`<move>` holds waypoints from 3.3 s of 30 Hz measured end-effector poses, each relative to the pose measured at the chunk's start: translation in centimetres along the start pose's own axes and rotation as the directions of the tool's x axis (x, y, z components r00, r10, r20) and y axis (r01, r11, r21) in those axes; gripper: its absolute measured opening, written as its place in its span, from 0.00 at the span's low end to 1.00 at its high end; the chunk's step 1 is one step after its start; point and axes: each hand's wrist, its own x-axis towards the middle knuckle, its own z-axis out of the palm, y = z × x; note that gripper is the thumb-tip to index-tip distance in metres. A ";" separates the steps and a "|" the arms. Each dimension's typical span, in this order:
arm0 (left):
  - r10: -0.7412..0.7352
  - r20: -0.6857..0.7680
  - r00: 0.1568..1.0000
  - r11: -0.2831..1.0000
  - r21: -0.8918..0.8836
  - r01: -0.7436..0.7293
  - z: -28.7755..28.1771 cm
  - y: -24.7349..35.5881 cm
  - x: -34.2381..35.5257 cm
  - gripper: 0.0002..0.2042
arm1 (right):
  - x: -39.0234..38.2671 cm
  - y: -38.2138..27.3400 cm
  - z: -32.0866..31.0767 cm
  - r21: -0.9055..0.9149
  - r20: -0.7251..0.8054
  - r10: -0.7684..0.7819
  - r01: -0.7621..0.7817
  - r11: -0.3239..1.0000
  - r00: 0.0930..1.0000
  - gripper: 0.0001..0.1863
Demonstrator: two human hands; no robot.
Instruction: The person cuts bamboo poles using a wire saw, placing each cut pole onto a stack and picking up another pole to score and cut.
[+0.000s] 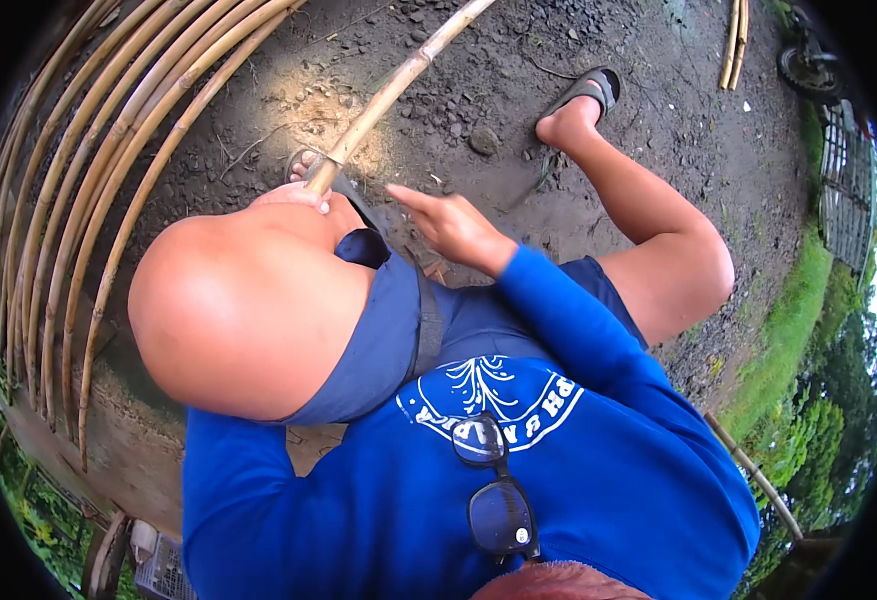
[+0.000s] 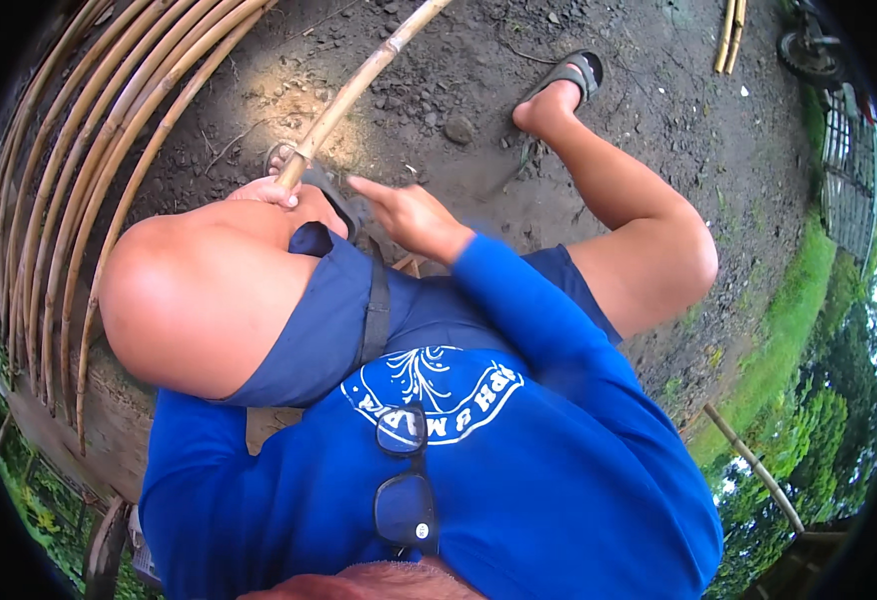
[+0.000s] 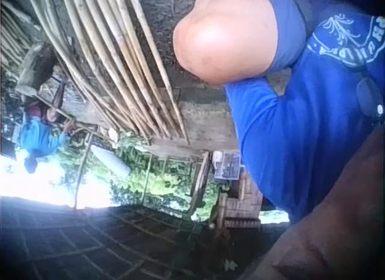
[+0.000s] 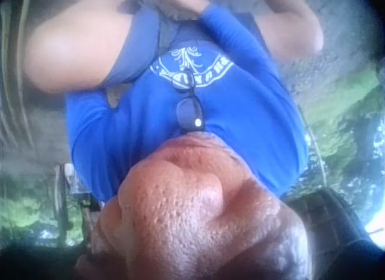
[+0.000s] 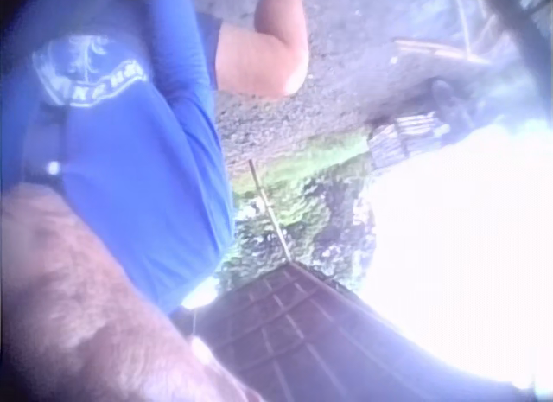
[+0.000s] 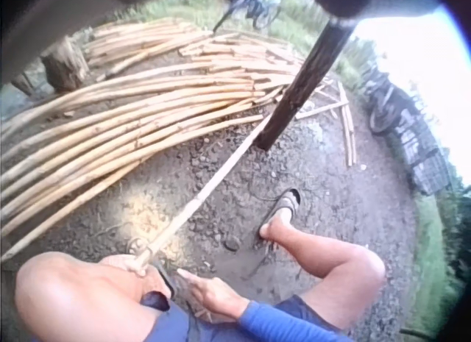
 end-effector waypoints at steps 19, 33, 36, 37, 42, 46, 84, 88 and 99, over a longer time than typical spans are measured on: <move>-0.023 0.026 0.999 0.998 0.052 0.022 1.5 2.1 1.0 0.11 | 3.0 1.2 3.0 -0.090 -0.114 -0.117 0.107 0.990 0.986 0.25; -0.067 0.057 0.996 0.997 0.039 0.065 1.7 3.5 3.5 0.11 | 4.8 -0.3 1.4 -0.115 -0.032 -0.151 0.146 0.983 0.988 0.28; -0.055 0.057 0.997 0.998 0.004 0.055 1.3 3.5 4.3 0.11 | 4.5 0.5 2.4 -0.028 -0.090 -0.170 0.168 0.985 0.981 0.29; -0.049 0.053 0.997 0.999 -0.008 0.050 1.0 3.3 4.1 0.11 | 2.8 0.8 2.0 -0.028 -0.078 -0.176 0.174 0.984 0.981 0.29; -0.064 0.068 0.996 0.998 -0.023 0.066 0.5 3.6 4.4 0.11 | -2.1 -0.5 -0.9 -0.099 0.047 0.018 -0.014 0.995 0.999 0.30; -0.102 0.113 0.988 0.993 -0.051 0.108 0.3 5.2 6.3 0.11 | 5.6 0.9 0.7 -0.028 -0.040 -0.116 0.115 0.993 0.992 0.30; 0.044 -0.042 0.998 0.994 0.099 -0.040 1.0 3.5 5.0 0.12 | -3.2 -0.4 -1.2 0.024 0.035 0.020 -0.021 0.999 0.999 0.27; 0.064 -0.020 0.998 0.992 0.107 -0.062 1.5 4.2 6.1 0.13 | 5.2 0.3 1.1 0.037 -0.127 -0.190 0.196 0.980 0.974 0.27; 0.088 -0.030 0.996 0.993 0.082 -0.085 0.5 3.4 5.1 0.13 | -1.9 -0.4 -0.6 -0.042 -0.020 -0.035 0.034 0.999 0.999 0.26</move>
